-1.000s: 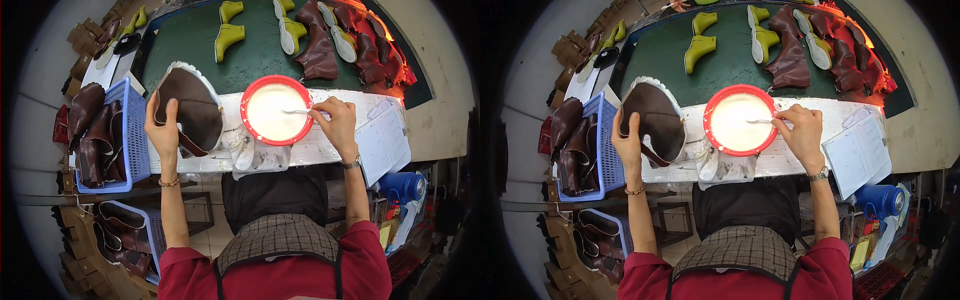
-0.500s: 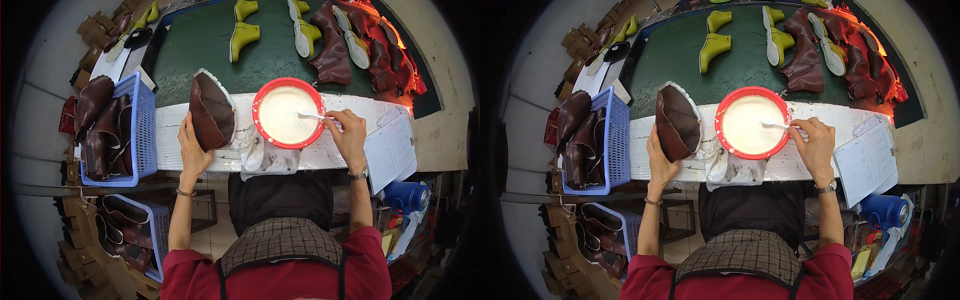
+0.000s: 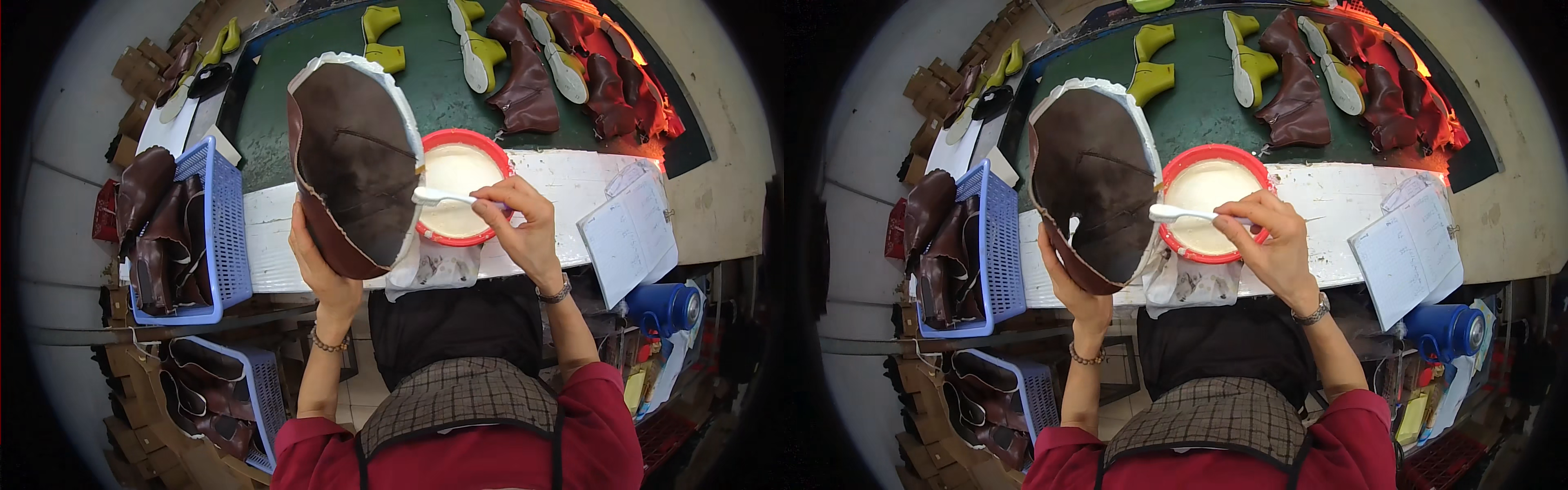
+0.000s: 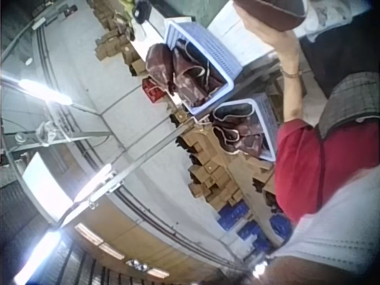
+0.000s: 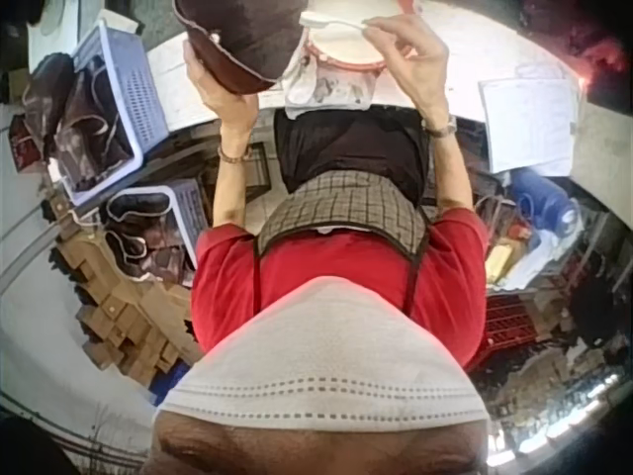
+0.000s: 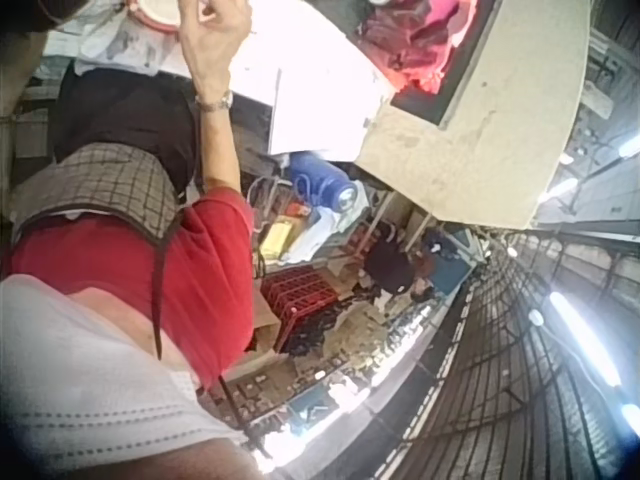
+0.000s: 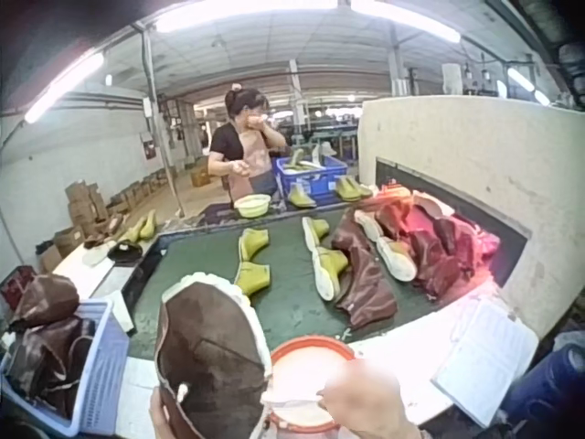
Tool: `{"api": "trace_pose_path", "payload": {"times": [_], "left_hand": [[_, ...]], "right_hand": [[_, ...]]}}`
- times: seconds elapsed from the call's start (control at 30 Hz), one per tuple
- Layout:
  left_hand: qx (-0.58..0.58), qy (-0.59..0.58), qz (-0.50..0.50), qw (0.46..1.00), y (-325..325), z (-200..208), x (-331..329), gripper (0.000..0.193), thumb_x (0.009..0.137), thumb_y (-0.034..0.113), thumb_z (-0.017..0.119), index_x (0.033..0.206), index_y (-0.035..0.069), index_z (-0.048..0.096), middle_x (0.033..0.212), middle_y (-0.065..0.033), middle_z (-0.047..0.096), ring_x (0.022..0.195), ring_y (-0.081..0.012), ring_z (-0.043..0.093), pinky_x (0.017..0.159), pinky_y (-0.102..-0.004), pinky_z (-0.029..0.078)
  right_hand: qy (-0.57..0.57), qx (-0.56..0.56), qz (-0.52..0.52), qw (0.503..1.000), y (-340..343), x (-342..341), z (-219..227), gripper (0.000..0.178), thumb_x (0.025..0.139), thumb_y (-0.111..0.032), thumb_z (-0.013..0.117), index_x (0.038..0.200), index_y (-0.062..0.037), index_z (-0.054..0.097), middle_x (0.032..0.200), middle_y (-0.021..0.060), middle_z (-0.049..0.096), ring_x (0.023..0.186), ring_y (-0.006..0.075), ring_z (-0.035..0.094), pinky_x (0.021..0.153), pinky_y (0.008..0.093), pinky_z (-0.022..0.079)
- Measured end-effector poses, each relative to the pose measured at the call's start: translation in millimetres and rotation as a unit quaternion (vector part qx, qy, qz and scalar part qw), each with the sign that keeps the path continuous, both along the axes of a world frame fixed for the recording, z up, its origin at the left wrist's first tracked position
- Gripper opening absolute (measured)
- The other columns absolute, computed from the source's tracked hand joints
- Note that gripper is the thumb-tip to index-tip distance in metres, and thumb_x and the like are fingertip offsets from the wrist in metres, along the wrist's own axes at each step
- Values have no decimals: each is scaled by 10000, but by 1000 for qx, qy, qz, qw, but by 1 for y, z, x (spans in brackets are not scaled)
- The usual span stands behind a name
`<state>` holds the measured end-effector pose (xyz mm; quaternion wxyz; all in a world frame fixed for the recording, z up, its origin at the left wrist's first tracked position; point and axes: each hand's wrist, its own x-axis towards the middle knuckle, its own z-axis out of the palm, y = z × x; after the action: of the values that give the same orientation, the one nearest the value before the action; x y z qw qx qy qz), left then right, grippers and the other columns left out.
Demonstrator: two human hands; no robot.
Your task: The person repeatedly picks up brown shoe uppers from a blue basket, applies a white substance to the inner rim using a small brush, and places them on the table. The person handles the items one at a time in a repetitive cycle.
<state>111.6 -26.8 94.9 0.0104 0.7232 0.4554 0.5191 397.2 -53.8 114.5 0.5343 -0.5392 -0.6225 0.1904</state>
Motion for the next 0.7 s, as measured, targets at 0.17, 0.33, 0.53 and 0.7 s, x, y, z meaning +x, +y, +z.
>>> {"api": "trace_pose_path", "payload": {"times": [0.17, 0.33, 0.53, 0.7], "left_hand": [[-1, -29, -70, 997, -7, 10, 11, 817, 888, 19, 737, 1560, -77, 282, 1523, -287, 446, 1373, -421, 498, 1143, -449, 409], [45, -55, -53, 996, 7, 14, 23, 831, 887, 49, 759, 1556, -79, 284, 1549, -287, 424, 1384, -424, 487, 1150, -456, 400], [146, -6, -17, 989, 45, 22, 35, 804, 879, 129, 769, 1525, -90, 344, 1525, -346, 429, 1353, -493, 488, 1123, -505, 400], [175, 57, -15, 983, 67, 14, 38, 751, 863, 119, 743, 1505, -74, 405, 1513, -353, 435, 1339, -506, 493, 1114, -527, 404]], "right_hand": [[5, 65, -76, 995, 21, 19, 10, 135, 862, -79, 807, 992, -43, 793, 881, 62, 702, 712, 139, 598, 627, 276, 459], [-54, 103, -106, 987, 21, 20, 25, 181, 810, -96, 850, 982, -73, 796, 906, 32, 686, 830, 150, 597, 764, 315, 412], [-160, 118, -53, 979, -7, 7, 26, 198, 775, -161, 873, 956, -126, 801, 887, 0, 679, 839, 158, 609, 834, 334, 363], [-179, 95, -7, 979, -7, 7, 27, 141, 800, -189, 854, 917, -137, 795, 829, -29, 673, 764, 128, 594, 808, 330, 349]]}}
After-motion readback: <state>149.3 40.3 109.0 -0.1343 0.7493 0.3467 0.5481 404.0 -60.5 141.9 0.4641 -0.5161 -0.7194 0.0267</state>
